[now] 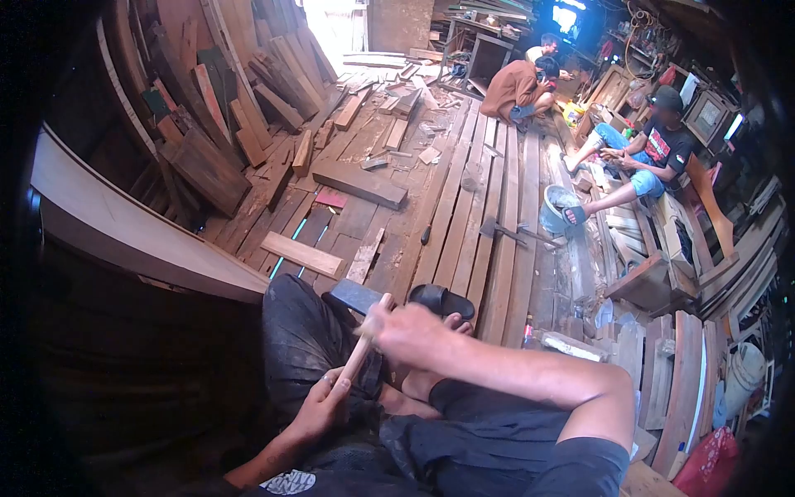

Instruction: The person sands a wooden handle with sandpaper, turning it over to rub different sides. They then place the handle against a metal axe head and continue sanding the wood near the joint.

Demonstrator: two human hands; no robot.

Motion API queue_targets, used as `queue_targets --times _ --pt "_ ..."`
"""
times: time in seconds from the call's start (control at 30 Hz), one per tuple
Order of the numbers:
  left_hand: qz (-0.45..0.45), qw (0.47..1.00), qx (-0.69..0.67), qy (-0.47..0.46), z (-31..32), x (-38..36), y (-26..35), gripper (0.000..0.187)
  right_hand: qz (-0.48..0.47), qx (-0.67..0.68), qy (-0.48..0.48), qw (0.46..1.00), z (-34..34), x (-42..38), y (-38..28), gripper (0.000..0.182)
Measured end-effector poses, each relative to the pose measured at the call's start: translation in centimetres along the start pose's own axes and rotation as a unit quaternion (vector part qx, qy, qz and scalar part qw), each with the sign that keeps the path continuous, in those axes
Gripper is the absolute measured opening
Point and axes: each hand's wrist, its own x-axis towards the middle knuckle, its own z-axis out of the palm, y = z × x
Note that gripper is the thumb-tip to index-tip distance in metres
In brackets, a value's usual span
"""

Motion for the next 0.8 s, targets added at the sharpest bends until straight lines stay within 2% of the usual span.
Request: queue_targets --times 0.1,0.17,0.23,0.3,0.37,0.43,0.47,0.57,0.63,0.67,0.7,0.77,0.8 --pt "-0.006 1.000 -0.008 0.002 0.2 -0.2 -0.3 0.044 -0.086 0.176 -0.035 0.980 -1.4 -0.2 -3.1 0.033" --pt "-0.012 1.000 -0.017 0.004 0.1 -0.1 -0.4 0.044 -0.072 0.159 -0.028 0.984 -2.1 0.0 -3.3 0.025" --pt "-0.021 0.999 -0.031 -0.005 -0.1 -0.2 0.2 0.045 -0.053 0.049 0.023 0.997 -1.2 0.4 -1.0 0.028" --pt "-0.021 0.999 -0.036 -0.010 0.0 -0.4 0.5 0.045 -0.013 -0.086 0.057 0.995 -1.0 0.3 0.5 0.023" --pt "-0.014 0.999 -0.032 -0.012 0.2 -0.4 0.6 0.046 -0.002 -0.106 0.029 0.994 -0.7 -0.1 0.3 0.025" --pt "-0.017 0.999 -0.031 -0.008 0.3 -0.3 0.5 0.045 -0.042 0.010 -0.014 0.999 -0.9 0.0 -1.5 0.024" --pt "-0.019 0.999 -0.030 -0.005 0.3 -0.3 0.3 0.045 -0.064 0.073 0.009 0.995 -0.8 -0.1 -2.5 0.023" --pt "-0.004 1.000 -0.029 -0.010 0.0 0.1 -0.7 0.045 -0.088 0.072 0.017 0.993 -0.8 -0.1 -2.4 0.029" --pt "-0.005 1.000 -0.024 -0.009 0.0 -0.2 -0.1 0.045 -0.044 -0.029 0.009 0.999 -0.6 0.3 0.0 0.031" --pt "-0.005 1.000 -0.022 -0.009 0.1 -0.3 0.1 0.045 -0.016 -0.054 0.046 0.997 -0.6 0.1 1.1 0.026" --pt "-0.006 1.000 -0.023 -0.009 0.0 -0.2 0.1 0.046 0.020 -0.063 0.042 0.997 -0.8 0.1 1.7 0.027" --pt "-0.006 1.000 -0.025 -0.010 -0.2 0.0 -0.1 0.047 0.010 -0.084 0.027 0.996 -0.6 0.0 1.6 0.027" --pt "-0.003 1.000 -0.019 -0.013 -0.3 0.1 -0.1 0.048 -0.011 -0.046 0.034 0.998 -0.3 0.1 0.8 0.022"
